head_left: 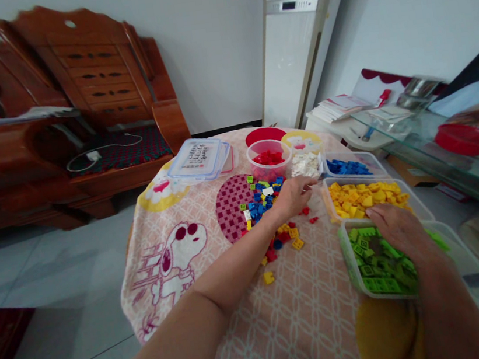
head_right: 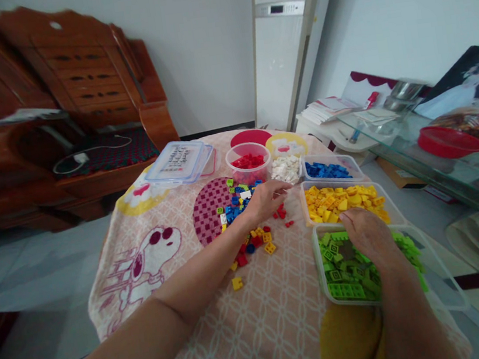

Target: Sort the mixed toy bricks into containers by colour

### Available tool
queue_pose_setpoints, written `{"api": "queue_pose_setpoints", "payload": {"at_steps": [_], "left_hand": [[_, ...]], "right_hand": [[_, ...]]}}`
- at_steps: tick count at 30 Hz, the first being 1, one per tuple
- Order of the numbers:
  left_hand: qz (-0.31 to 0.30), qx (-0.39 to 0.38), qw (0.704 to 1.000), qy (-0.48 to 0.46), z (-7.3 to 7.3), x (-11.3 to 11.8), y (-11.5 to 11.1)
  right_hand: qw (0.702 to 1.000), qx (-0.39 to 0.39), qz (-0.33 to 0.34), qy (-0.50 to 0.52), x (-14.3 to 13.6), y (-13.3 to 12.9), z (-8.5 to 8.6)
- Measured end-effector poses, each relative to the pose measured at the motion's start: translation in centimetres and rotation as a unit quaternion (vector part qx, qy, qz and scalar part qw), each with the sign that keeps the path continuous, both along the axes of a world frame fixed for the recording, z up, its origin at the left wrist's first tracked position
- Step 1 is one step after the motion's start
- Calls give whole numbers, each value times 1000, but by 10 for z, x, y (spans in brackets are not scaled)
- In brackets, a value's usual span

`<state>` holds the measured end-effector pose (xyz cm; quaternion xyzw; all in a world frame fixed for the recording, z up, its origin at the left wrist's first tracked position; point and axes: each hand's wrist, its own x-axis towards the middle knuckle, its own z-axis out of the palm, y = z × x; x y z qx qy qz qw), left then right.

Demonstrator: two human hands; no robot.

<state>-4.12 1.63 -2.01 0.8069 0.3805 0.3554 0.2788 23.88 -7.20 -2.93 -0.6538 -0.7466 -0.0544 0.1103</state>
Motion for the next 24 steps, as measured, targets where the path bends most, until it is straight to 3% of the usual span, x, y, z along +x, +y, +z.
{"api": "queue_pose_setpoints", "payload": {"at_steps": [3, 7, 13, 24], "left_hand": [[66, 15, 995, 77, 2, -17, 11], [99, 12, 979, 176, 3, -27, 15], [17, -55, 953, 296, 12, -29, 8], [8, -32, 936, 350, 16, -25, 1]], "right_hand": [[1000, -1, -1, 0, 0, 0, 0], [1000, 13, 3, -1, 1, 0, -3], [1000, 9, 5, 1, 2, 0, -5], [1000, 11, 3, -12, 3, 1, -6]]}}
